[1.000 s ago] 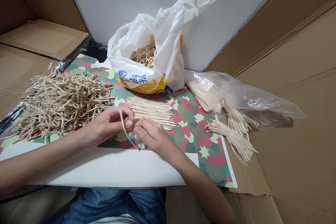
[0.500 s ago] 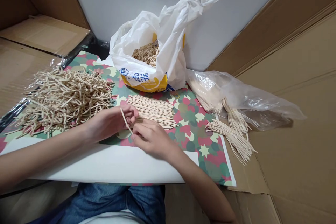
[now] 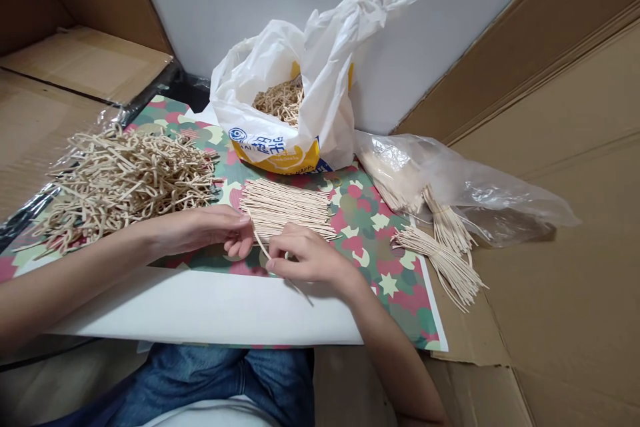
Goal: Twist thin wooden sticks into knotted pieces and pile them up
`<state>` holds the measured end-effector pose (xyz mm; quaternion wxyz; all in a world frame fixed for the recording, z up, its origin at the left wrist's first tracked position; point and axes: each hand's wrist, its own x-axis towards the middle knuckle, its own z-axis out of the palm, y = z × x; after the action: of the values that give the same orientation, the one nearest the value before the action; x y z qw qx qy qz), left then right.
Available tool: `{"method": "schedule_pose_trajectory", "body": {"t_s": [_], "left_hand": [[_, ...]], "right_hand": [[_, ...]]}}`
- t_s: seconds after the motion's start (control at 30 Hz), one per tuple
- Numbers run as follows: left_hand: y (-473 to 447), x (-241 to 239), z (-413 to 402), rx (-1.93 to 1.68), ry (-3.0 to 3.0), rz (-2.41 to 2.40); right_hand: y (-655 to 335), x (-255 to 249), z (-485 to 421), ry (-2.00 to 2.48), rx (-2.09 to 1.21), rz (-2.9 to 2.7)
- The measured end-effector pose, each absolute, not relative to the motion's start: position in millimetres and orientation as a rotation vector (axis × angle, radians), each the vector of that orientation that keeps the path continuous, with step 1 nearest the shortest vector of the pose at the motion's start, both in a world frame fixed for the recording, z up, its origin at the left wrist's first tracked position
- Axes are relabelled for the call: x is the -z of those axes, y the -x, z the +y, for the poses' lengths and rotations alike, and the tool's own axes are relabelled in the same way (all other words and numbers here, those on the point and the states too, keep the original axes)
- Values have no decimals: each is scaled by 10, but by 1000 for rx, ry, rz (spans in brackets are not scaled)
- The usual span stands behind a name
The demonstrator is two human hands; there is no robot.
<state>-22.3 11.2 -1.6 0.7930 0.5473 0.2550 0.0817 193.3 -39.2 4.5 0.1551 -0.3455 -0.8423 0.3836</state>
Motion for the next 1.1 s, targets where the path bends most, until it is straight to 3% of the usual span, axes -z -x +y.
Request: {"method": "schedule_pose_trajectory", "body": {"t_s": [0.63,1.1], "left_hand": [[239,-4,61,-195,-1207,526],[92,20,-62,-557,-1247,542]], "right_hand": [[-1933,-11,-395,1049,-1064,-2263],[-1754,1,-516,1173,-884,-2210]]}}
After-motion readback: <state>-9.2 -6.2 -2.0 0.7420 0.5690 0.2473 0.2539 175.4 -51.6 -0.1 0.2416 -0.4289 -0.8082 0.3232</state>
